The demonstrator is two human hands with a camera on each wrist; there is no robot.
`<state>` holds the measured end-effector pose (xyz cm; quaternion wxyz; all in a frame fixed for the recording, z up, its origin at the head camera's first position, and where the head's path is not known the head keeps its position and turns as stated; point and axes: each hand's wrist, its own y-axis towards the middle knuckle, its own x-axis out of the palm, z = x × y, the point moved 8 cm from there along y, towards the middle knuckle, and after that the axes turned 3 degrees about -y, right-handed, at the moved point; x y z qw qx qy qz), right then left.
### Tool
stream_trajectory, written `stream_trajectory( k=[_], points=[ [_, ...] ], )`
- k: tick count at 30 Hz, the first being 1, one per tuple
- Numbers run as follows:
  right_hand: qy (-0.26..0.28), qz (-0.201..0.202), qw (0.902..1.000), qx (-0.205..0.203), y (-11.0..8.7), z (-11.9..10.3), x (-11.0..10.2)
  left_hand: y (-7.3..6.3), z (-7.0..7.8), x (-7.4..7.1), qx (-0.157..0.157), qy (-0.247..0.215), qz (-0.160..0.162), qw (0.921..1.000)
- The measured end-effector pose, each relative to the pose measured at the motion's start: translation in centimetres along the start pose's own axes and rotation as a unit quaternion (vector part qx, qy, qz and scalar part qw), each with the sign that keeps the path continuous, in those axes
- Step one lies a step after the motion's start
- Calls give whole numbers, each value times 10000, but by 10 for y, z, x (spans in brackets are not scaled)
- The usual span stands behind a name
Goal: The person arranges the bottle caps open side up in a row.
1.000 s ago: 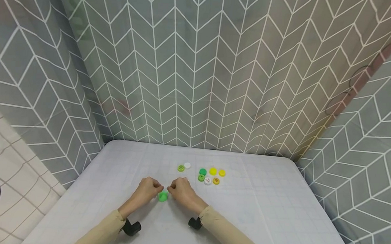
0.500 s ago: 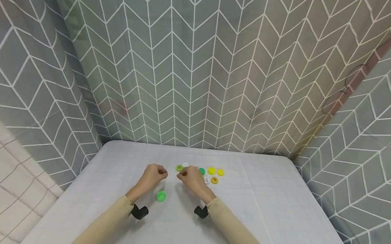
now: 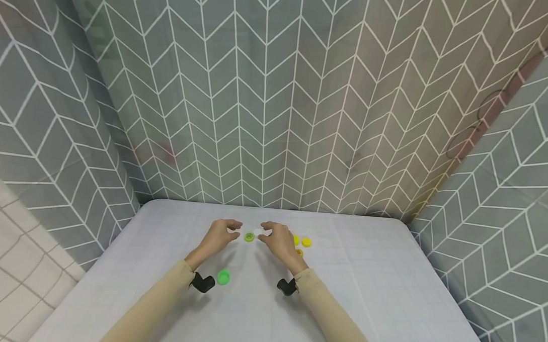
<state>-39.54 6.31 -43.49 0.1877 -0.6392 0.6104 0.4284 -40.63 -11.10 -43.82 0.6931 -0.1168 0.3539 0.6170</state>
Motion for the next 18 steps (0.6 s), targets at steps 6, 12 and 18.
stream_trajectory(
  k=[6, 12, 18],
  points=[
    [7, 1, 10000, 3, 6, 4, 2, 11, -5, 3, -44, -81, -159, 9998],
    [33, -112, 9999, -46, 12, 4, 7, 19, -5, 9, 24, -84, -275, 9996],
    [-206, -124, 9997, -13, 16, 4, 14, 24, -6, 19, 196, -39, -441, 9988]
  ],
)
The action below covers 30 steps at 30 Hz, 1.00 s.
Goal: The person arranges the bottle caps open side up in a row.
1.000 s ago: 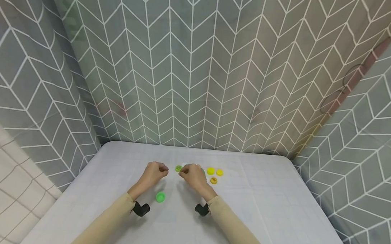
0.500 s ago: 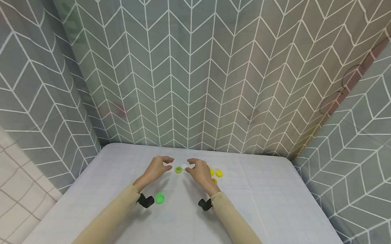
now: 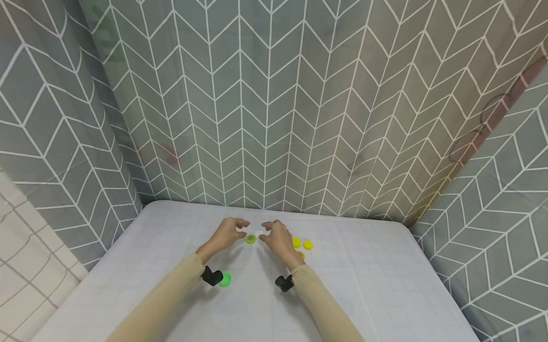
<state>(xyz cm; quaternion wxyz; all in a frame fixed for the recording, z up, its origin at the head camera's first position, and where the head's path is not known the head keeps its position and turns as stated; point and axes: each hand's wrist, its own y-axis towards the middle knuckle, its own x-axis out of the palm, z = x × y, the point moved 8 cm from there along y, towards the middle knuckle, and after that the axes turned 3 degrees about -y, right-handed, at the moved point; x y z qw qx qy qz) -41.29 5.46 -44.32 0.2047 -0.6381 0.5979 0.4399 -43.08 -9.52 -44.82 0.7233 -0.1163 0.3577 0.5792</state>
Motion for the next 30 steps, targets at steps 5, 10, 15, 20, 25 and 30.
stream_trajectory(
  k=[5, 10, 15, 20, 25, 30],
  points=[
    [-185, -80, 9998, 24, 4, 0, 7, 2, -6, 4, -56, 79, -34, 9999],
    [-234, -398, 9988, 131, 6, -1, 18, 2, -12, 9, -90, 170, -90, 9998],
    [-228, -472, 9985, 133, 7, -4, 26, 2, -14, 17, -118, 292, -155, 9994],
    [-178, -585, 9981, 67, 6, -6, 38, -1, -15, 24, -270, 382, -265, 9986],
    [-167, -575, 9982, -28, 7, -8, 46, -1, -16, 27, -329, 434, -236, 9982],
    [-239, -522, 9983, -20, 8, -9, 48, 1, -17, 29, -182, 607, -225, 9977]
  ],
)
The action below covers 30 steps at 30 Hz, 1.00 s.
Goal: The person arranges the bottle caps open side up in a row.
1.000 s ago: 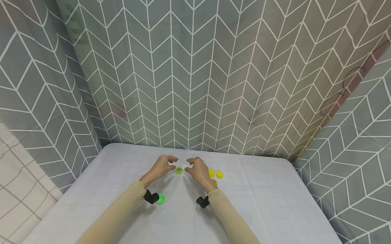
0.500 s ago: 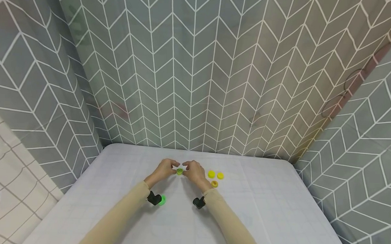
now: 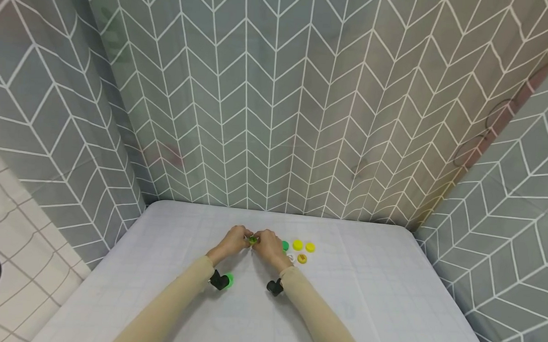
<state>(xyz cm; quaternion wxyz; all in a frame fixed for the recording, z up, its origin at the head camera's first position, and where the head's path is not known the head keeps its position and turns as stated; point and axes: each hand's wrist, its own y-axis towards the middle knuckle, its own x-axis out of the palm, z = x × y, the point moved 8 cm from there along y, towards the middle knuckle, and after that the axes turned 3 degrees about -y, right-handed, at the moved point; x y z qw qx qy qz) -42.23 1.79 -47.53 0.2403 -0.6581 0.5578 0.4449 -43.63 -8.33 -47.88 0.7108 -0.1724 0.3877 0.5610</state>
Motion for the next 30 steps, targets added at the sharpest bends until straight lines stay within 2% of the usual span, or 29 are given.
stream_trajectory(
  k=[14, 20, 30],
  points=[
    [121, 71, 9998, 142, 3, 6, 5, 2, -10, 4, -271, 5, 30, 9996],
    [233, 161, 9995, 147, 4, 5, 1, 4, -12, 4, -145, 21, 137, 9998],
    [402, 158, 9990, 123, 3, 5, 1, 3, -9, 3, 65, -115, 79, 9999]
  ],
)
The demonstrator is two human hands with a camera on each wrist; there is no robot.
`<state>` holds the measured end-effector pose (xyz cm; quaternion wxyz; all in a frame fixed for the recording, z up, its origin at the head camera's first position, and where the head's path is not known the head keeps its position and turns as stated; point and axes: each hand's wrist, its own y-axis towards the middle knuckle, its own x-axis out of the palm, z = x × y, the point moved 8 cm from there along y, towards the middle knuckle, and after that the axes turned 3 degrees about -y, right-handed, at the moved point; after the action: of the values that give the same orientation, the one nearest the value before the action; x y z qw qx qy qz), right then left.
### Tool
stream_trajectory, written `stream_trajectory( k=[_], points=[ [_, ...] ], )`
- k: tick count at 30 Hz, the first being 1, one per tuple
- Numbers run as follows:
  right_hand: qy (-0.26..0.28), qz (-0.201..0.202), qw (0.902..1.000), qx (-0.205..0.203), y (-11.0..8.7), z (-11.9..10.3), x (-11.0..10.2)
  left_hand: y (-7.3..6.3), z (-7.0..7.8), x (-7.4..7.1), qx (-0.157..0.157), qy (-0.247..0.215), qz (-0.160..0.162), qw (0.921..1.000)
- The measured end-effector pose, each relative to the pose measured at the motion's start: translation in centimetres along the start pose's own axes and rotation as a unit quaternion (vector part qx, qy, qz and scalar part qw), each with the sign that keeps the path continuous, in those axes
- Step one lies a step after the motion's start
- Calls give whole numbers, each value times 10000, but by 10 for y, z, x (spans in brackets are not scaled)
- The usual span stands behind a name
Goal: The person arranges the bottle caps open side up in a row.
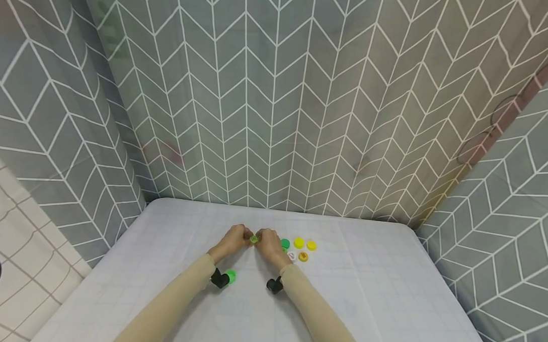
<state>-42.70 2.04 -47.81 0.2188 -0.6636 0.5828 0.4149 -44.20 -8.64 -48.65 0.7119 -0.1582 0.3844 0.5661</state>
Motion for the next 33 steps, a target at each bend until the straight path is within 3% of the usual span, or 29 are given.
stream_trajectory(
  k=[9, 24, 33],
  points=[
    [54, -124, 9999, -36, -1, 4, 3, -4, 2, 1, 88, 143, -103, 9998],
    [544, -483, 9968, -338, -8, -2, -4, -12, 7, 1, 333, -157, -235, 9990],
    [474, -361, 9962, -640, -13, -8, -11, -15, 8, -1, 515, -318, -324, 9976]
  ],
)
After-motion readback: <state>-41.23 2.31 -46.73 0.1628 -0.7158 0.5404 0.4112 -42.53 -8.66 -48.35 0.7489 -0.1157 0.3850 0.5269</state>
